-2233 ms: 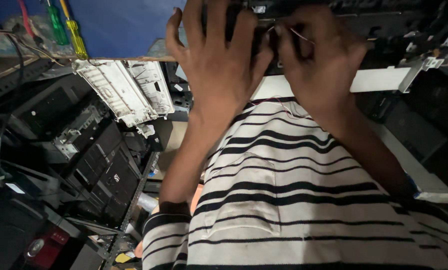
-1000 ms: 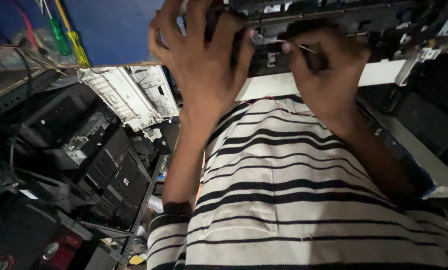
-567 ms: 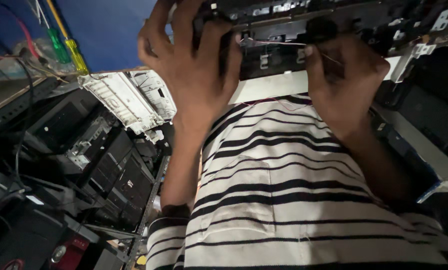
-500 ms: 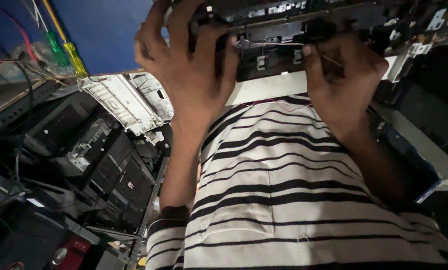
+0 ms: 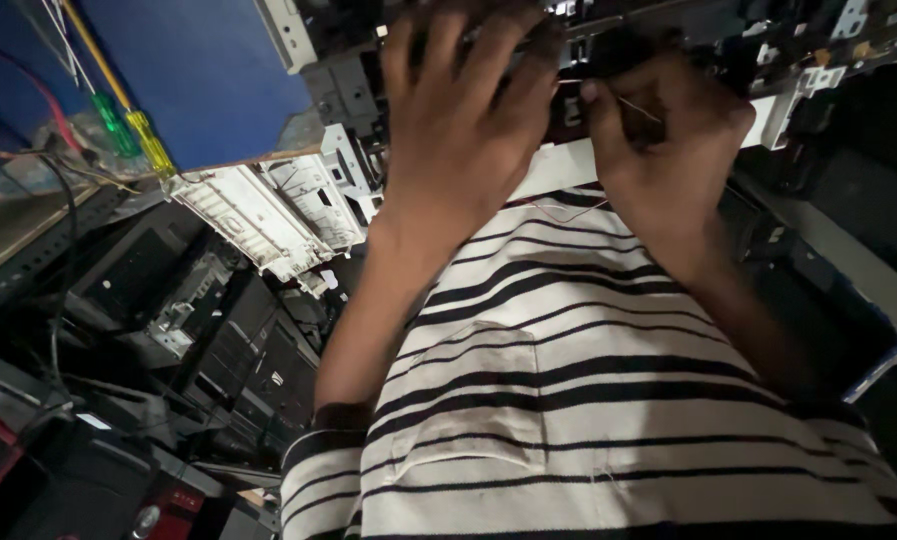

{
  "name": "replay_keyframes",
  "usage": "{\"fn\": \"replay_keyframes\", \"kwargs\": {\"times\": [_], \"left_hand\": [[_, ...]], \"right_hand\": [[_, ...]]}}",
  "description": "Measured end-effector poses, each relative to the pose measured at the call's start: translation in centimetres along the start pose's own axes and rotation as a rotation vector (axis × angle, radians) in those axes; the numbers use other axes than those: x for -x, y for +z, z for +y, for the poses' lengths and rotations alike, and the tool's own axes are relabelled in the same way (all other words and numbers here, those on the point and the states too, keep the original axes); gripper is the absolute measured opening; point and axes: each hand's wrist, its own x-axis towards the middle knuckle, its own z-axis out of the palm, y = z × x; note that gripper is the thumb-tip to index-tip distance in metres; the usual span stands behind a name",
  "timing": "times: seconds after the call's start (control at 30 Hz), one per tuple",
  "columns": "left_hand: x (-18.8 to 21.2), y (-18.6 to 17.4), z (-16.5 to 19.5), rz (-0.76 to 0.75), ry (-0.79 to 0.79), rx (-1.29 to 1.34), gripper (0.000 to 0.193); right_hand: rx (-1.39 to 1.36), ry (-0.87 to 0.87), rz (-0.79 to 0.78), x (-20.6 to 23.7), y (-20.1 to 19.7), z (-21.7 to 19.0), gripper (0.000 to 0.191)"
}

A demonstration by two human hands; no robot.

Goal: The person works on the internal components of an electronic device, manipulating wires and circuit boards. They connect and adjust various wires and components within the device's chassis.

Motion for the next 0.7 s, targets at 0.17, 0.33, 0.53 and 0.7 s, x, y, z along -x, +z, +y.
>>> {"fn": "replay_keyframes", "kwargs": {"times": [0.17, 0.33, 0.53, 0.7], "left_hand": [[0.6, 0.9, -0.7, 0.034, 0.031, 0.038, 0.018], [0.5, 1.5, -0.6, 0.076, 0.000, 0.037, 0.017], [-0.4, 1.7, 0.2, 0.109, -0.087, -0.006, 0.020], [-1.2, 1.5, 0.7, 0.052, -0.196, 0.019, 0.034]], "right_hand": [[0.038, -0.060, 0.032, -0.5, -0.1, -0.1, 0.016], [0.063, -0.079, 0.071, -1.7, -0.1, -0.6, 0.017], [0.077, -0.106, 0.041, -3.2, -0.6, -1.5, 0.010], [0.027, -0.005, 0.009, -3.2, -0.9, -1.6, 0.013]]}}
